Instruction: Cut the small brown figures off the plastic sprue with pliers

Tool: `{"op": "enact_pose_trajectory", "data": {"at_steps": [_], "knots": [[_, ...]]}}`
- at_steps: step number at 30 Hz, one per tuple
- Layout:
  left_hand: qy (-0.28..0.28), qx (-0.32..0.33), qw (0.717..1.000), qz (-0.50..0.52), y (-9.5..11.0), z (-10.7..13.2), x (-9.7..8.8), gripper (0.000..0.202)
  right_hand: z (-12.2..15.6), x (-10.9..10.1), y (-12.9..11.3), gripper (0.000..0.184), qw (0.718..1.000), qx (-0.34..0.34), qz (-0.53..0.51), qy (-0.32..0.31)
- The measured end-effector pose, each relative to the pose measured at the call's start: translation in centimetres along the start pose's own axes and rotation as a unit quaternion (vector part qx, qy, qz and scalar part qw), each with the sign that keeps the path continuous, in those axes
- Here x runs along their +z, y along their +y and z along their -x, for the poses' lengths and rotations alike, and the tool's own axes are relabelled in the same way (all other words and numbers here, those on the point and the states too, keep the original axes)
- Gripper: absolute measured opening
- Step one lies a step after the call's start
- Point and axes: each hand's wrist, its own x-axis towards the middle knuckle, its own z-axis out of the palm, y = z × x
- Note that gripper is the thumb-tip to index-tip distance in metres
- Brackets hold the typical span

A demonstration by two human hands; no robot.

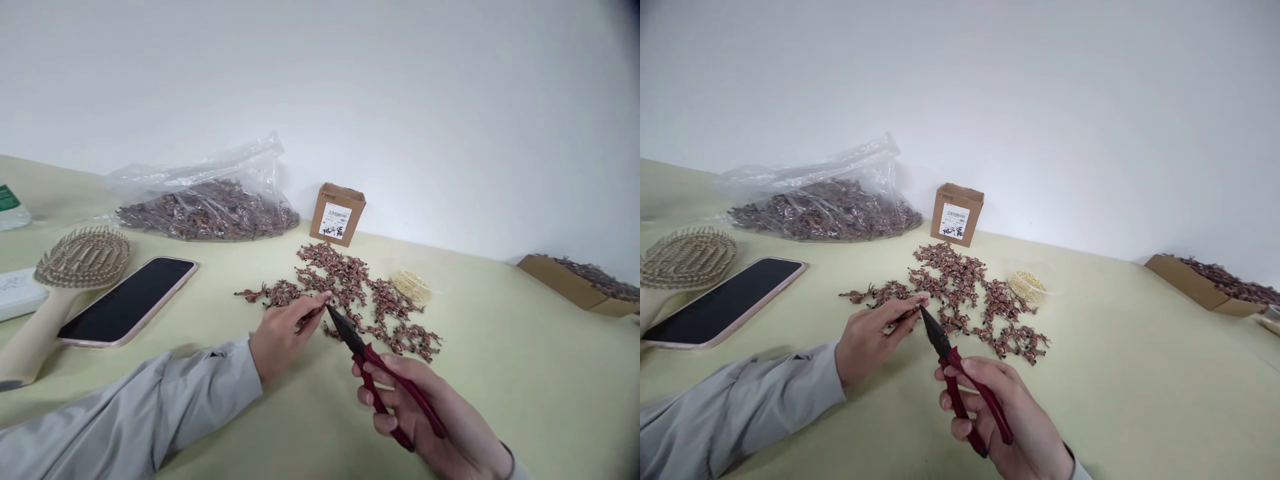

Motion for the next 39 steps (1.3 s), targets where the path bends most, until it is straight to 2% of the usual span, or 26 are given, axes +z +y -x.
{"op": "enact_pose_trajectory", "data": {"at_steps": [3, 6, 14, 18, 21, 23, 25, 27, 28, 30, 33, 39], "knots": [[-0.013, -0.055, 0.998, 0.025, 0.1, -0.1, 0.3, 0.015, -0.6, -0.3, 0.3, 0.019, 1.0, -0.003, -0.002, 0.016], [-0.039, -0.103, 0.991, 0.081, -0.1, -0.2, 0.5, 0.019, -0.9, -0.8, 0.3, 0.023, 1.0, -0.007, -0.008, 0.004], [-0.08, -0.206, 0.946, 0.239, -0.7, -0.5, 0.8, 0.023, -1.8, -2.4, -0.6, 0.02, 0.996, -0.011, 0.081, -0.029], [-0.078, -0.241, 0.924, 0.285, -0.7, -0.7, 0.9, 0.019, -2.3, -2.9, -1.1, 0.018, 0.991, -0.027, 0.128, 0.004], [-0.084, -0.253, 0.92, 0.287, -0.7, -0.7, 1.0, 0.019, -2.0, -3.5, -1.6, 0.017, 0.975, -0.077, 0.204, 0.035], [-0.091, -0.246, 0.922, 0.286, -0.7, -0.8, 1.0, 0.02, -1.6, -4.0, -1.8, 0.015, 0.93, -0.146, 0.333, 0.045], [-0.097, -0.234, 0.925, 0.283, -0.8, -0.8, 1.0, 0.022, -1.0, -4.6, -1.6, 0.012, 0.844, -0.228, 0.483, 0.044], [-0.103, -0.226, 0.926, 0.283, -0.9, -0.8, 1.0, 0.024, -0.5, -5.1, -1.1, 0.009, 0.752, -0.293, 0.59, 0.023], [-0.105, -0.225, 0.926, 0.283, -1.0, -0.8, 1.0, 0.025, -0.3, -5.3, -0.8, 0.012, 0.715, -0.315, 0.624, 0.004], [-0.109, -0.227, 0.925, 0.284, -1.0, -0.9, 1.0, 0.026, -0.1, -5.6, -0.3, 0.017, 0.658, -0.343, 0.669, -0.042], [-0.111, -0.232, 0.925, 0.281, -1.0, -1.0, 1.1, 0.024, -0.3, -5.7, 0.1, 0.02, 0.611, -0.357, 0.7, -0.095], [-0.102, -0.228, 0.931, 0.266, -0.9, -1.0, 1.0, 0.026, -0.5, -5.6, 0.1, 0.023, 0.587, -0.344, 0.722, -0.126]]}}
